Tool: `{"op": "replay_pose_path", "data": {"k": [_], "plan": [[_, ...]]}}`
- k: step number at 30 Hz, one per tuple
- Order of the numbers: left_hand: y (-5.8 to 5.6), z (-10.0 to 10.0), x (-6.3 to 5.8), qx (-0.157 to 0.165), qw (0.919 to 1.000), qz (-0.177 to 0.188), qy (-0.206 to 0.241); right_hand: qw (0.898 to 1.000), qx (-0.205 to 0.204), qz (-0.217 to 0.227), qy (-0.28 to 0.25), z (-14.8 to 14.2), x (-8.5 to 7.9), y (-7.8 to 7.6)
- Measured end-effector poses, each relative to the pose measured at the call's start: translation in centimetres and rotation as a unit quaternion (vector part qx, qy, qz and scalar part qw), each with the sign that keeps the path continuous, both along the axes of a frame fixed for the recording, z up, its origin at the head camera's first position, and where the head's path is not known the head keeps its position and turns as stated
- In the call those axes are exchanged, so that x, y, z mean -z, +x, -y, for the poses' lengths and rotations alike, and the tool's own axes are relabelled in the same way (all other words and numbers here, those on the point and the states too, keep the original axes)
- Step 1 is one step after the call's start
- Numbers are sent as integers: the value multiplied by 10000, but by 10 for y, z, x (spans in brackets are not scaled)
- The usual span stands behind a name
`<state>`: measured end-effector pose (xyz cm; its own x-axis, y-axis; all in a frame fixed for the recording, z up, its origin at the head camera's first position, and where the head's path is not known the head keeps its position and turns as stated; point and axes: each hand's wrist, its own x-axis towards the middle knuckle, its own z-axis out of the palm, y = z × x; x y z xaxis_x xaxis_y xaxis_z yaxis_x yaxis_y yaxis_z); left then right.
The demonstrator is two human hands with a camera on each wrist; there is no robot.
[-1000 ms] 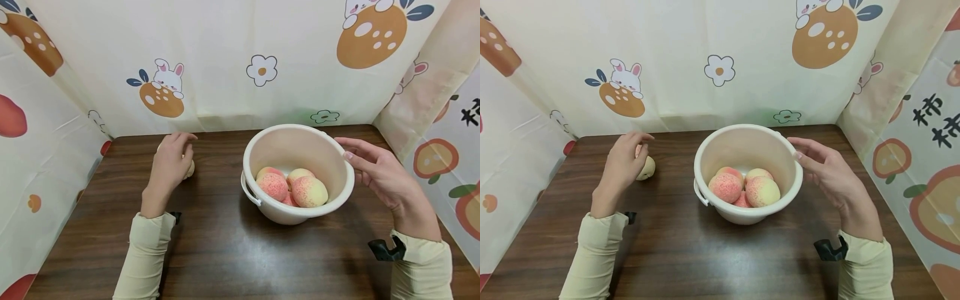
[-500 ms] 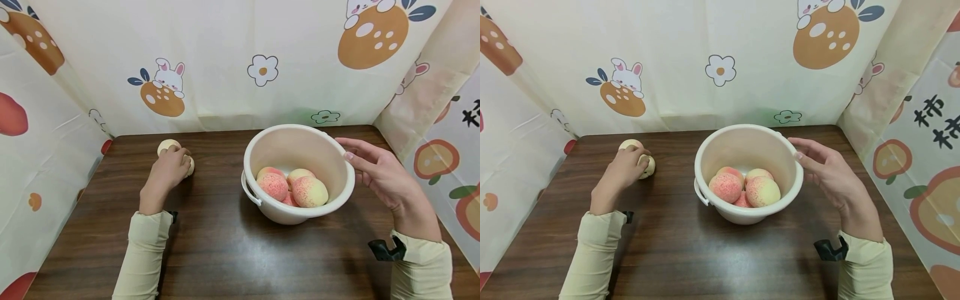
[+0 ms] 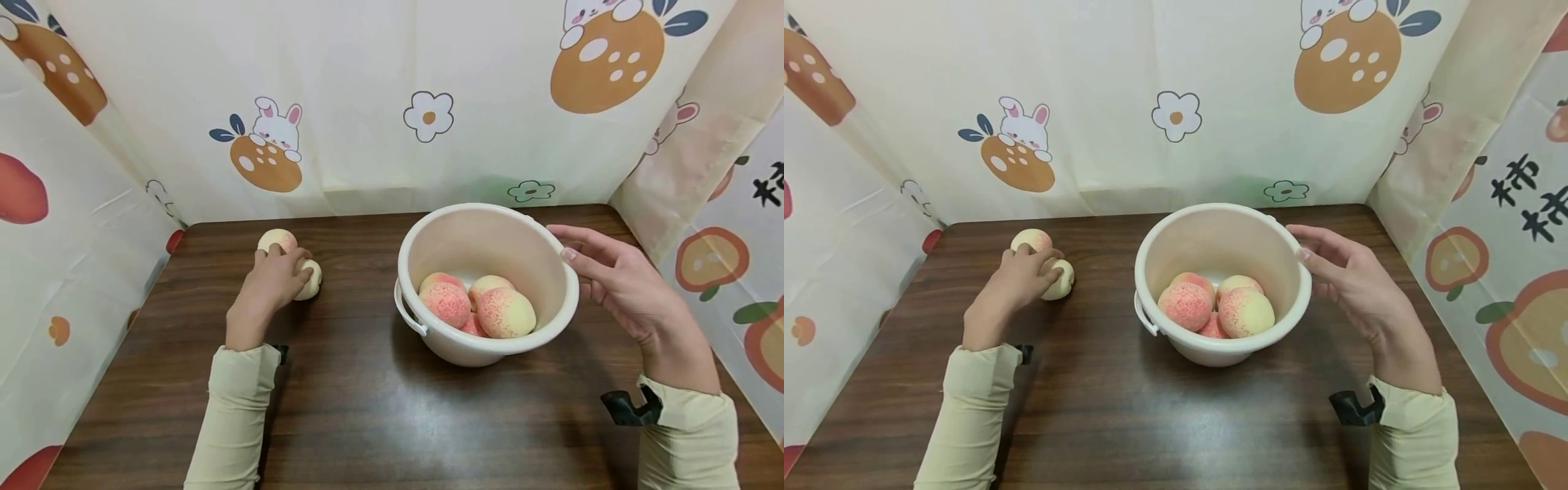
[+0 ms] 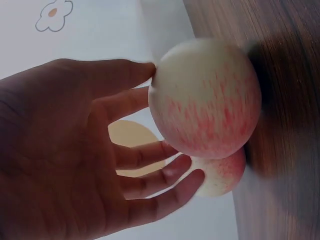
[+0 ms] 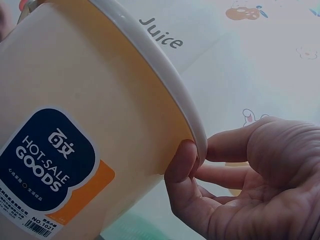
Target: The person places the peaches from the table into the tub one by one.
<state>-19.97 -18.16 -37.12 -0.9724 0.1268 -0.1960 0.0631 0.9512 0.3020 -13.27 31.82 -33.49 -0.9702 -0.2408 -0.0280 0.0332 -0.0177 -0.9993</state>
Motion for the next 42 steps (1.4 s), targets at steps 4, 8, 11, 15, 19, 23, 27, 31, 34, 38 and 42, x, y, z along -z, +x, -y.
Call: {"op": "replay_pose_path", "data": {"k": [4, 8, 11, 15, 19, 23, 27, 31, 34, 38, 42], "plan": [[-2, -1, 8, 48, 9996, 188, 224, 9998, 97, 95, 109, -1, 1, 1], [-5, -2, 13, 232, 9987, 297, 345, 9997, 145, 136, 165, 0, 2, 2], [-7, -3, 16, 374, 9983, 249, 359, 9997, 137, 109, 151, 0, 2, 2], [-8, -4, 18, 466, 9982, 139, 355, 9998, 125, 90, 141, 1, 1, 1], [-9, -3, 19, 488, 9983, 64, 320, 9998, 99, 88, 154, 1, 1, 1], [-9, -2, 20, 522, 9981, -121, 293, 9998, 86, 88, 149, 1, 1, 2], [-8, -3, 17, 569, 9971, -423, 275, 9998, 87, 80, 132, 1, 1, 2], [-5, -5, 9, 559, 9955, -695, 324, 9999, 83, 64, 111, 1, 0, 2], [-2, -8, 3, 576, 9935, -893, 411, 9998, 83, 46, 152, 1, -2, 2], [2, -14, -5, 598, 9899, -1182, 515, 9997, 74, 15, 216, 1, -2, 1], [7, -22, -11, 539, 9859, -1461, 609, 9998, 21, -11, 194, 0, -1, 0]]}}
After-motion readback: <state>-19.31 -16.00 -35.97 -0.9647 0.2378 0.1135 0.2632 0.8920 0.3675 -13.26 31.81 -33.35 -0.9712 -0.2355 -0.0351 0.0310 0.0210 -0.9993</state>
